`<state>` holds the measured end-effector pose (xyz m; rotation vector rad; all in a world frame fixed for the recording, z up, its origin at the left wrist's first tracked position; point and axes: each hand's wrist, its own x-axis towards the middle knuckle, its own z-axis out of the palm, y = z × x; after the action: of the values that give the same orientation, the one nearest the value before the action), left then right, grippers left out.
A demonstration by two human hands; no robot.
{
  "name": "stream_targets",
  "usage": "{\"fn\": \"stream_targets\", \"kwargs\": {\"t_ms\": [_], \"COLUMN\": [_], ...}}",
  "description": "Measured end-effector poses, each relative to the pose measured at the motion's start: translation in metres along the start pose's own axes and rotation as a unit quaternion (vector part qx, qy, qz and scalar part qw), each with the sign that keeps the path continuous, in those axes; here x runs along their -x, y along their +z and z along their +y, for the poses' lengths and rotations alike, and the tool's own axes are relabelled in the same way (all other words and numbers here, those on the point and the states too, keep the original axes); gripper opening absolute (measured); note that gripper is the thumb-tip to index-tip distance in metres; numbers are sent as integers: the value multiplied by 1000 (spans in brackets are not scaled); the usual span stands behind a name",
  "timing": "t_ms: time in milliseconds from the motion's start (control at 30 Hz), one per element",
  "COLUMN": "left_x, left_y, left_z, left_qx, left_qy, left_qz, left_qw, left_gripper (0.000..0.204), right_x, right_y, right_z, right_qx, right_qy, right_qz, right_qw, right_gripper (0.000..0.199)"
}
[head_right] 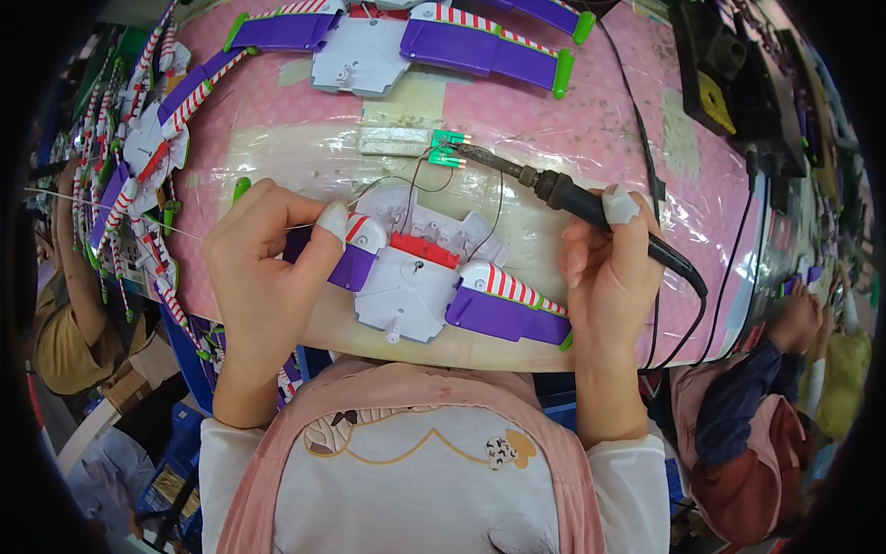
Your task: Assembling and soldering electronic components onto toy wing parts in a factory setting.
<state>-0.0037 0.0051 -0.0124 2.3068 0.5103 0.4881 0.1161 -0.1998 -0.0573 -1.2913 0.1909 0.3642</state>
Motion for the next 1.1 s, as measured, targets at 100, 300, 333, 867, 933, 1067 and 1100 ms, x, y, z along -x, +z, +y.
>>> {"fn": "stream_targets", "kwargs": {"t_ms": [100,300,333,867,933,1067,1100], "left_x": [-1,0,0,-8,-6,-4,-4], "left_y": [-5,-5,-4,-19,-19,-20,-21], "left_z": [3,5,5,11,10,9,9], "left_qx": [-8,-5,-9,-50,-33,-27,-30], "left_qy": [3,18,16,7,-1,-3,-7], "left_qz": [-6,-9,-9,-19,-23,-13,-13], "left_qw": [1000,1000,1000,999,999,1000,999], "left_gripper": [9,10,10,9,9,8,8], "right_x": [1,2,2,-1,1,1,0], "right_y": [0,-3,-3,-2,3,2,0], "right_z": [-3,-4,-4,-10,-7,-5,-6], "right_qx": [-37,-43,-34,-57,-23,-64,-84], "right_qy": [6,33,38,47,30,47,51], "right_qz": [7,-14,-18,-25,-17,-7,-17], "right_qw": [999,998,999,997,999,997,995], "right_gripper": [24,21,20,21,21,20,21]}}
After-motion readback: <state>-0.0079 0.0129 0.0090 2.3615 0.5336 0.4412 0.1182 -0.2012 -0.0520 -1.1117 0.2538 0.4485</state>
